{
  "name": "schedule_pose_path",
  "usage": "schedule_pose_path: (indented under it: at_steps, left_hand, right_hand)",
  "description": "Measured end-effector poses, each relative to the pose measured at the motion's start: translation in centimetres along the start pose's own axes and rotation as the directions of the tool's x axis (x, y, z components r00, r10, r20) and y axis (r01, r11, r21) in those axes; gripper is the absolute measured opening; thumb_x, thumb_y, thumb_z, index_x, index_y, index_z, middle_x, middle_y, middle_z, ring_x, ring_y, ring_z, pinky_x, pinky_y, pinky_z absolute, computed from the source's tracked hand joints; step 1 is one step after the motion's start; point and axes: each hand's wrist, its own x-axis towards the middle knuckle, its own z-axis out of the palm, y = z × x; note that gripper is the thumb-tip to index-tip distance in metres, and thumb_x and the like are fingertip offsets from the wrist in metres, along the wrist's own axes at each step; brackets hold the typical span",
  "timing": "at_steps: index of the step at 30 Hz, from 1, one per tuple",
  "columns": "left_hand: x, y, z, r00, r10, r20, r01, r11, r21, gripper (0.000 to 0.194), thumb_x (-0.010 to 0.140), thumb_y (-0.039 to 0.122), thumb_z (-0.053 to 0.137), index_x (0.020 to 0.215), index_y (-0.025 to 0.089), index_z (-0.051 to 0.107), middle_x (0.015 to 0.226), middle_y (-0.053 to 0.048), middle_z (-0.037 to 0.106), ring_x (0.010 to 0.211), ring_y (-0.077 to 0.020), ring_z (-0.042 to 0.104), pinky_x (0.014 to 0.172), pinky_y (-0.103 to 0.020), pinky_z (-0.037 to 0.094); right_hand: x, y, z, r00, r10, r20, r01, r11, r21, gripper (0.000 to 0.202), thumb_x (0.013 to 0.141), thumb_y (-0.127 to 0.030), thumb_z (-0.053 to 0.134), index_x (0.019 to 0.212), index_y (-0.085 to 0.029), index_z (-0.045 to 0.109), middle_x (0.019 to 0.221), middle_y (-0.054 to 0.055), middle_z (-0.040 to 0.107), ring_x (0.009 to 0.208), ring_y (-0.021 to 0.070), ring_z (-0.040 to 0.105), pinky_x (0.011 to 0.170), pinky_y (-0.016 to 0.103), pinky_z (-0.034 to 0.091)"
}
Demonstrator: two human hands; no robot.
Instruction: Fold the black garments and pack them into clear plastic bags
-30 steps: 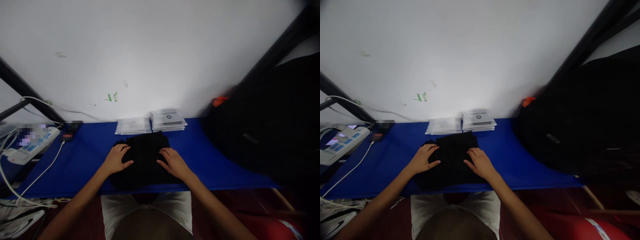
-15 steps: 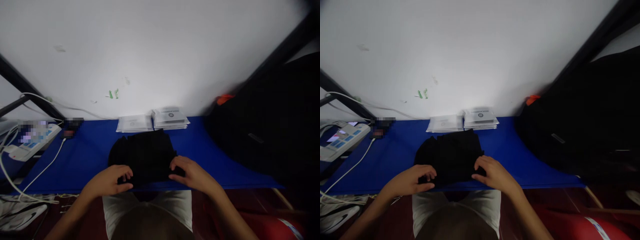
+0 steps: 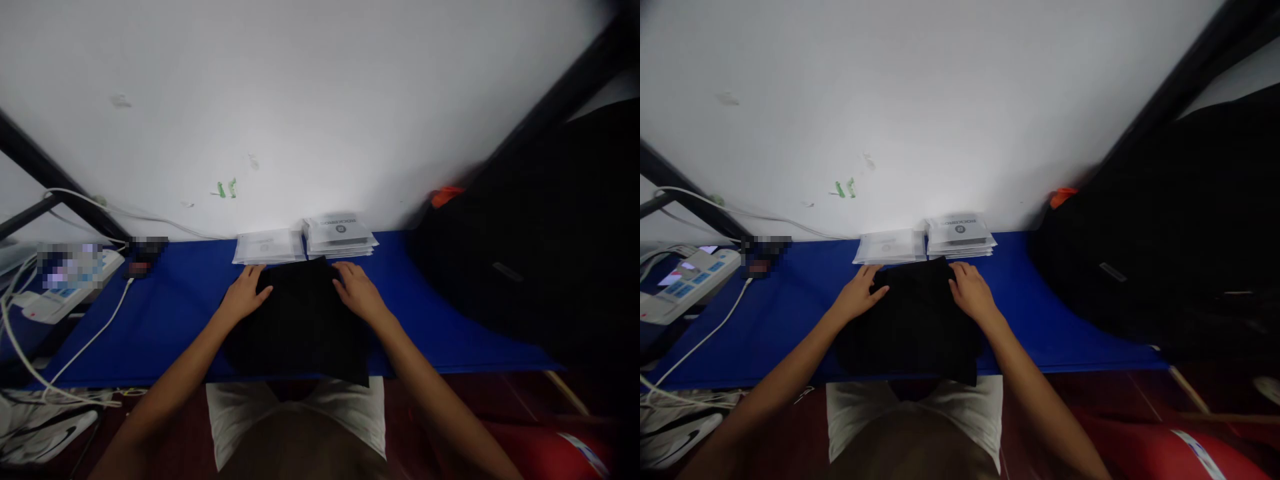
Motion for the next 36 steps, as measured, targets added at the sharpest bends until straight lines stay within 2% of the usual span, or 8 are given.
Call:
schedule_pose_path:
  at_steps: [5, 9, 15, 17, 23, 27, 32, 36]
  left_hand:
    - [2.9, -0.8, 0.7, 0.997, 0.069, 0.033, -0.066, 0.994, -0.088, 0.024, 0.087, 0.034, 0.06, 0.106, 0.02, 0.062, 0.115, -0.009, 0.058, 0.094, -0.0233, 0.062, 0.081, -0.039, 0.053]
    - [2.9, -1.1, 0.9, 0.994, 0.111, -0.023, -0.113, 0.975, -0.192, 0.006, 0.087, 0.023, 0.054, 0.085, 0.02, 0.059, 0.102, -0.004, 0.063, 0.085, -0.0173, 0.06, 0.081, -0.034, 0.051]
    - [3.3, -1.3, 1.5, 0.999, 0.039, 0.009, -0.037, 0.976, -0.217, 0.043, 0.081, 0.042, 0.067, 0.115, 0.018, 0.056, 0.103, -0.006, 0.066, 0.07, -0.0158, 0.059, 0.067, -0.031, 0.051]
    - [3.5, -1.4, 1.7, 0.998, 0.048, 0.029, -0.04, 0.975, -0.217, 0.038, 0.081, 0.037, 0.067, 0.113, 0.018, 0.059, 0.098, -0.005, 0.066, 0.069, -0.0156, 0.059, 0.067, -0.031, 0.051]
    - [3.0, -1.3, 0.1, 0.987, 0.018, -0.162, -0.048, 0.982, -0.182, 0.021, 0.087, 0.028, 0.056, 0.105, 0.02, 0.063, 0.094, -0.004, 0.065, 0.077, -0.0179, 0.06, 0.076, -0.034, 0.051]
    - [2.7, -1.1, -0.4, 0.953, -0.04, -0.302, 0.031, 0.999, -0.036, 0.03, 0.089, 0.032, 0.054, 0.116, 0.02, 0.059, 0.105, -0.009, 0.064, 0.092, -0.0238, 0.063, 0.081, -0.038, 0.053]
    - [1.4, 0.0, 1.4, 0.963, 0.113, -0.244, -0.064, 0.978, 0.2, 0.058, 0.086, 0.039, 0.061, 0.137, 0.015, 0.045, 0.137, -0.02, 0.051, 0.129, -0.0383, 0.046, 0.104, -0.054, 0.041]
    - [-1.2, 1.5, 3.4, 0.97, 0.226, -0.087, -0.201, 0.953, 0.225, 0.062, 0.09, 0.046, 0.055, 0.141, 0.012, 0.043, 0.151, -0.021, 0.039, 0.142, -0.0373, 0.033, 0.115, -0.053, 0.031]
  right_hand:
    - [2.9, 2.7, 1.7, 0.998, -0.029, 0.059, 0.025, 0.997, 0.068, 0.026, 0.085, -0.014, 0.056, 0.111, -0.018, 0.062, 0.108, 0.011, 0.065, 0.105, 0.0272, 0.058, 0.092, 0.042, 0.05]
    - [3.2, 2.9, 0.9, 0.998, -0.064, 0.008, 0.062, 0.991, 0.114, 0.018, 0.085, -0.013, 0.053, 0.098, -0.02, 0.064, 0.097, 0.008, 0.064, 0.099, 0.0256, 0.059, 0.089, 0.041, 0.049]
    - [4.5, 1.1, -1.7, 0.97, -0.171, -0.172, 0.213, 0.938, 0.272, 0.015, 0.092, -0.023, 0.049, 0.097, -0.02, 0.063, 0.095, 0.008, 0.062, 0.095, 0.0252, 0.058, 0.086, 0.04, 0.048]
    - [4.8, 0.5, -2.2, 0.966, -0.153, -0.206, 0.209, 0.934, 0.288, 0.015, 0.092, -0.023, 0.049, 0.097, -0.02, 0.062, 0.093, 0.008, 0.061, 0.092, 0.0242, 0.058, 0.083, 0.038, 0.049]
    - [5.5, 0.4, -2.3, 0.97, -0.097, -0.224, 0.162, 0.942, 0.293, 0.017, 0.093, -0.024, 0.048, 0.103, -0.021, 0.061, 0.095, 0.008, 0.06, 0.089, 0.0234, 0.059, 0.082, 0.038, 0.051]
    - [5.7, -0.7, -1.9, 0.965, -0.024, -0.262, 0.075, 0.98, 0.185, 0.025, 0.093, -0.023, 0.046, 0.113, -0.018, 0.06, 0.108, 0.013, 0.06, 0.099, 0.0279, 0.06, 0.088, 0.043, 0.052]
    - [3.1, -4.1, 0.1, 0.984, -0.121, -0.131, 0.126, 0.992, 0.029, 0.037, 0.094, -0.026, 0.048, 0.128, -0.015, 0.055, 0.128, 0.018, 0.056, 0.12, 0.0321, 0.052, 0.102, 0.048, 0.046]
    - [0.3, -5.1, 2.5, 0.979, -0.195, 0.066, 0.194, 0.981, 0.012, 0.052, 0.094, -0.037, 0.054, 0.138, -0.012, 0.048, 0.145, 0.021, 0.047, 0.134, 0.0329, 0.044, 0.107, 0.049, 0.043]
